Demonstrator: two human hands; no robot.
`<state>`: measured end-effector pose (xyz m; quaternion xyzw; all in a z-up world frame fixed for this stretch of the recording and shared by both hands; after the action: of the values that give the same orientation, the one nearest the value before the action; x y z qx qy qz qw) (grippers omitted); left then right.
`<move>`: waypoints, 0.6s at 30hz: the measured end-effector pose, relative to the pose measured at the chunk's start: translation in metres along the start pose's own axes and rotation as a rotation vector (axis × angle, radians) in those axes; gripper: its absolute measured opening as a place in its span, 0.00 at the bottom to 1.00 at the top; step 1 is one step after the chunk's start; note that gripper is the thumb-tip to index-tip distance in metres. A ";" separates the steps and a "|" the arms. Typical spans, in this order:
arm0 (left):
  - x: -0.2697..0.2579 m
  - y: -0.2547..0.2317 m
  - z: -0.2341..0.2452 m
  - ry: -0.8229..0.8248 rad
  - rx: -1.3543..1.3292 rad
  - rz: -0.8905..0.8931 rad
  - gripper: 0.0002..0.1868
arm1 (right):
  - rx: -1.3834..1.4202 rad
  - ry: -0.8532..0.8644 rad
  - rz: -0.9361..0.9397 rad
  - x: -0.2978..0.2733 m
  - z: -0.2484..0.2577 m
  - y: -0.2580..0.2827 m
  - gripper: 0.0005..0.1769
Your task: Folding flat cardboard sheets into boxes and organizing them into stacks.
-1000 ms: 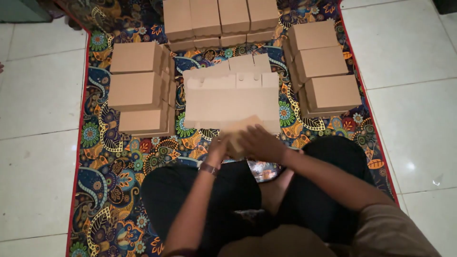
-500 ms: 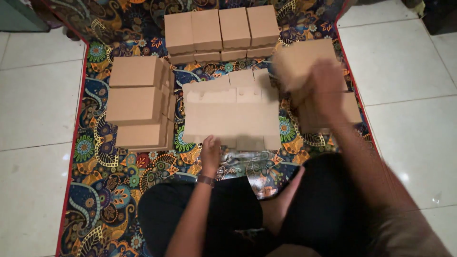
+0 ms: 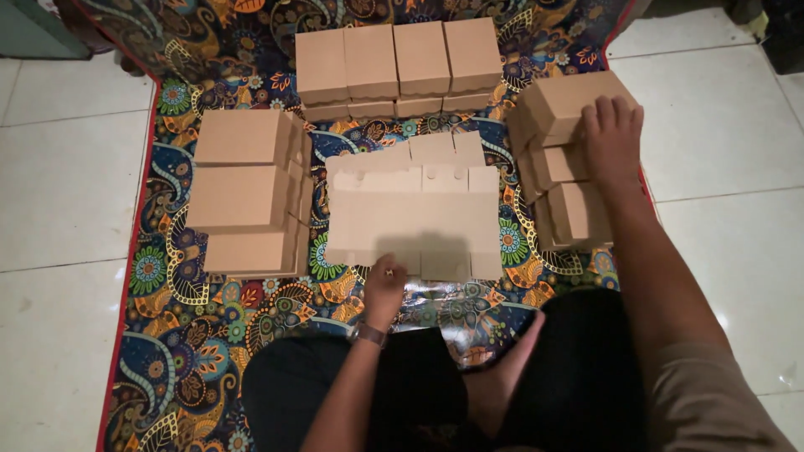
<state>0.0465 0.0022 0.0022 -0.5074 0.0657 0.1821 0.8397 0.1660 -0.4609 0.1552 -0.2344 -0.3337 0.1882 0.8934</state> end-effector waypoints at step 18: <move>-0.010 -0.018 0.011 0.034 -0.061 -0.063 0.23 | 0.853 -0.115 -0.495 0.052 0.133 0.070 0.20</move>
<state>0.0427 0.0017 0.0251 -0.5377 0.0584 0.1489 0.8278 0.0994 -0.3389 0.2326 0.2493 -0.3215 0.1028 0.9077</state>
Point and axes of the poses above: each hand's wrist, its own x-axis towards the middle knuckle, its own z-axis out of the back of the hand, y = z × x, the point moved 3 cm from there along x, towards the middle knuckle, and after that the axes turned 13 degrees about z, right-handed, at the moved point
